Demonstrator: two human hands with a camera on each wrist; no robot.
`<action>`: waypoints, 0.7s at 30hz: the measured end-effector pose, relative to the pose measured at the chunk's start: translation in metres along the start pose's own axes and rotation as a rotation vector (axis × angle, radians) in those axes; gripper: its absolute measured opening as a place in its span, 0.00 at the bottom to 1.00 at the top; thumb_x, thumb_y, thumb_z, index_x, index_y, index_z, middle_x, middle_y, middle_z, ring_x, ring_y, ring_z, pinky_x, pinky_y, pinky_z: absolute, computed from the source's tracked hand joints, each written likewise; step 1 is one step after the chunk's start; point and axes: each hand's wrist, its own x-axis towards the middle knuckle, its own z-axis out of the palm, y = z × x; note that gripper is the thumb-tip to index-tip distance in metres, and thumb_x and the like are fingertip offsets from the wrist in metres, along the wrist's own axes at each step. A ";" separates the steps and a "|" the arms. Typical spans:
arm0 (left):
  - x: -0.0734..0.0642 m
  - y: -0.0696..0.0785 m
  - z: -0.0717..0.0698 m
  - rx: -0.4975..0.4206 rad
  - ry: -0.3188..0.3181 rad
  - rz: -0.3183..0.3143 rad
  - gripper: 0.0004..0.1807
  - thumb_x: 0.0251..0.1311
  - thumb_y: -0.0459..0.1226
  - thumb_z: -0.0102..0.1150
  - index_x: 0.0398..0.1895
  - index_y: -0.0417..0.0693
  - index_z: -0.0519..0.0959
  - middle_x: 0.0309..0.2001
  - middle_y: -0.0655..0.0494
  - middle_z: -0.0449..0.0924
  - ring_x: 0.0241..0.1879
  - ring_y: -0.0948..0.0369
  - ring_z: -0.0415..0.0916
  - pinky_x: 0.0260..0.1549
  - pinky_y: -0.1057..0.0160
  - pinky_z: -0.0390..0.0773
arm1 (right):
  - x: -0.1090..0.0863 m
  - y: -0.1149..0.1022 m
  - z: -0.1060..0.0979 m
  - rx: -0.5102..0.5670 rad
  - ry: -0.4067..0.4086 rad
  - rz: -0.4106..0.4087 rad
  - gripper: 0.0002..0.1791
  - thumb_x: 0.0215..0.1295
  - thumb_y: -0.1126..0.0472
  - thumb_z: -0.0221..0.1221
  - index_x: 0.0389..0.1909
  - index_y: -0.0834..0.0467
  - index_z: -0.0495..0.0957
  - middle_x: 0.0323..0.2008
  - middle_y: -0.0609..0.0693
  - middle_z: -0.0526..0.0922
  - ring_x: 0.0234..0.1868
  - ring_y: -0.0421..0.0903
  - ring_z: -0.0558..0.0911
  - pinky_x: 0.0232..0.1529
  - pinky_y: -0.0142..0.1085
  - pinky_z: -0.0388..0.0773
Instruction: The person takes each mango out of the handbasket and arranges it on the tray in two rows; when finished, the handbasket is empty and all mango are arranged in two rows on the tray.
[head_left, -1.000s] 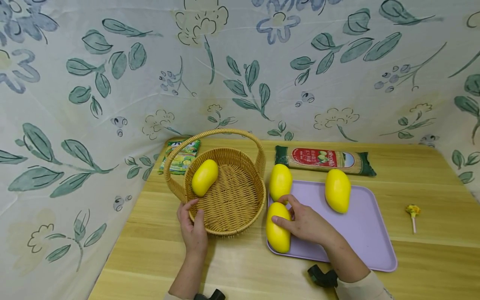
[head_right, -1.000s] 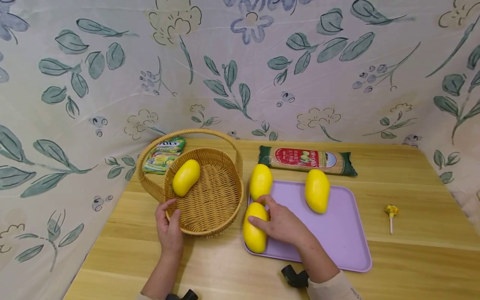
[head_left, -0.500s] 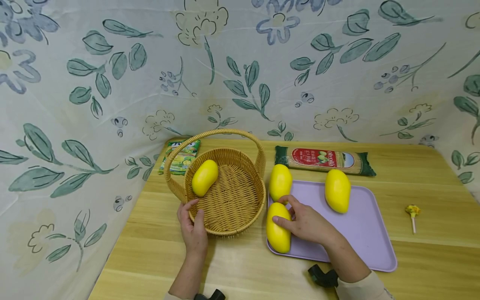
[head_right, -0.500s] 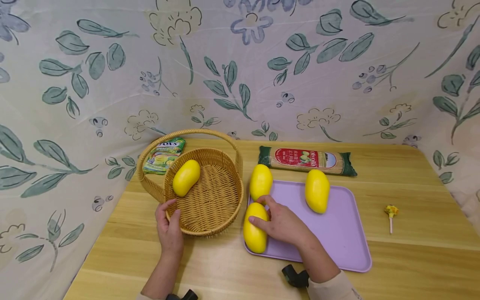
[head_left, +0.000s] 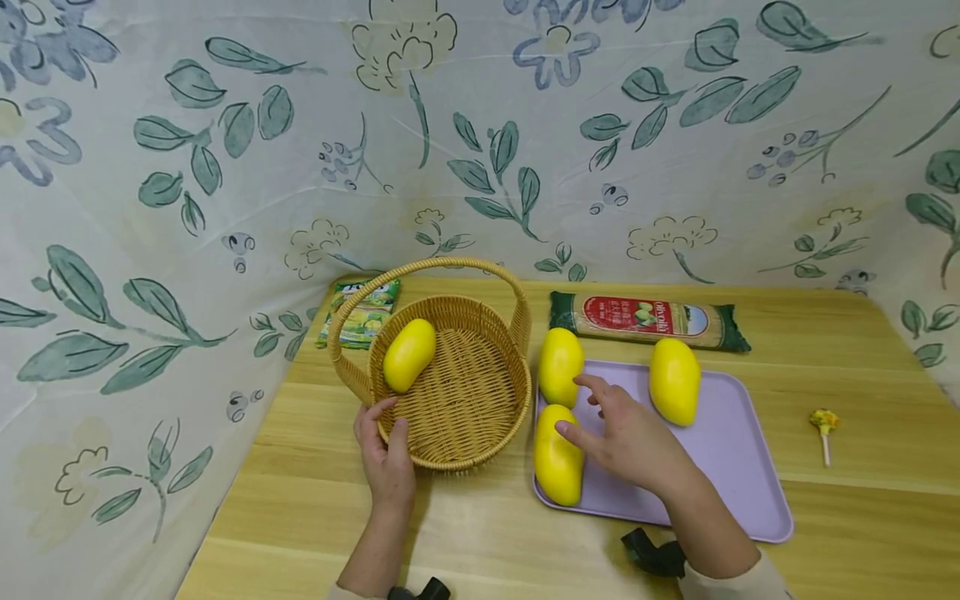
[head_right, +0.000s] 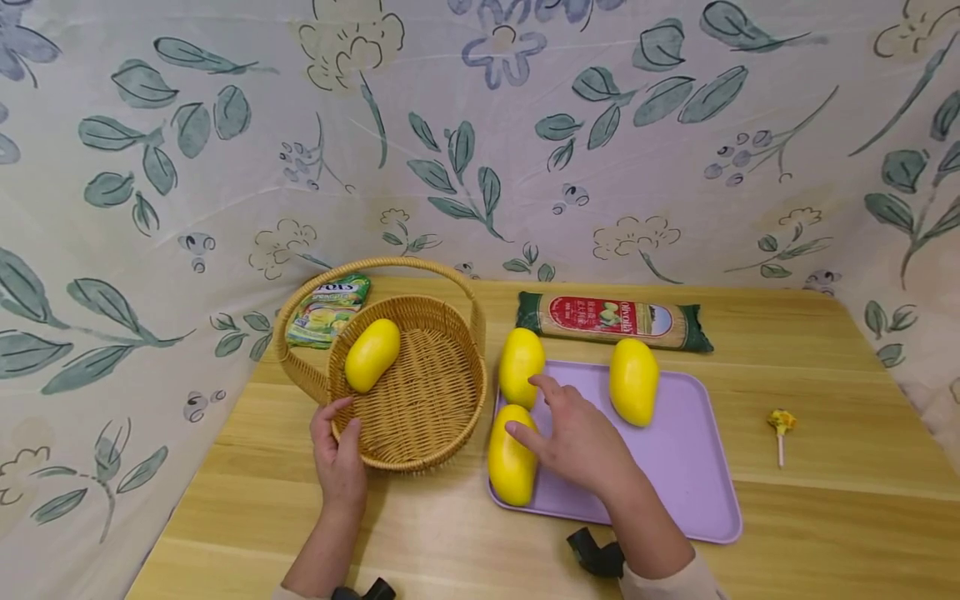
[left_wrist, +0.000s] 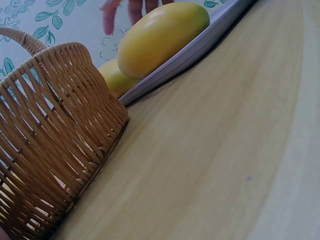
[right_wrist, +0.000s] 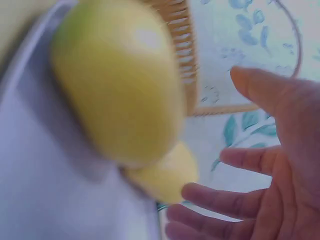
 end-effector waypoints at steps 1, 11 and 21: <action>0.000 0.000 0.000 -0.003 -0.002 0.001 0.17 0.68 0.27 0.47 0.58 0.32 0.71 0.75 0.45 0.53 0.80 0.48 0.44 0.77 0.42 0.41 | -0.003 -0.004 -0.002 -0.012 0.037 -0.019 0.41 0.65 0.35 0.62 0.70 0.56 0.68 0.53 0.60 0.83 0.48 0.54 0.84 0.45 0.51 0.82; 0.001 0.001 0.000 -0.002 -0.001 0.008 0.17 0.68 0.26 0.48 0.59 0.32 0.71 0.74 0.45 0.55 0.79 0.50 0.46 0.77 0.44 0.42 | -0.022 -0.061 0.009 0.130 0.173 -0.241 0.32 0.66 0.45 0.67 0.67 0.53 0.73 0.58 0.49 0.81 0.58 0.47 0.81 0.56 0.48 0.81; 0.002 -0.001 0.000 0.000 0.008 0.009 0.18 0.66 0.26 0.48 0.58 0.32 0.71 0.73 0.45 0.56 0.78 0.49 0.49 0.76 0.43 0.44 | 0.015 -0.121 0.049 0.427 0.178 -0.151 0.27 0.68 0.46 0.64 0.65 0.48 0.74 0.58 0.49 0.78 0.53 0.47 0.81 0.52 0.45 0.82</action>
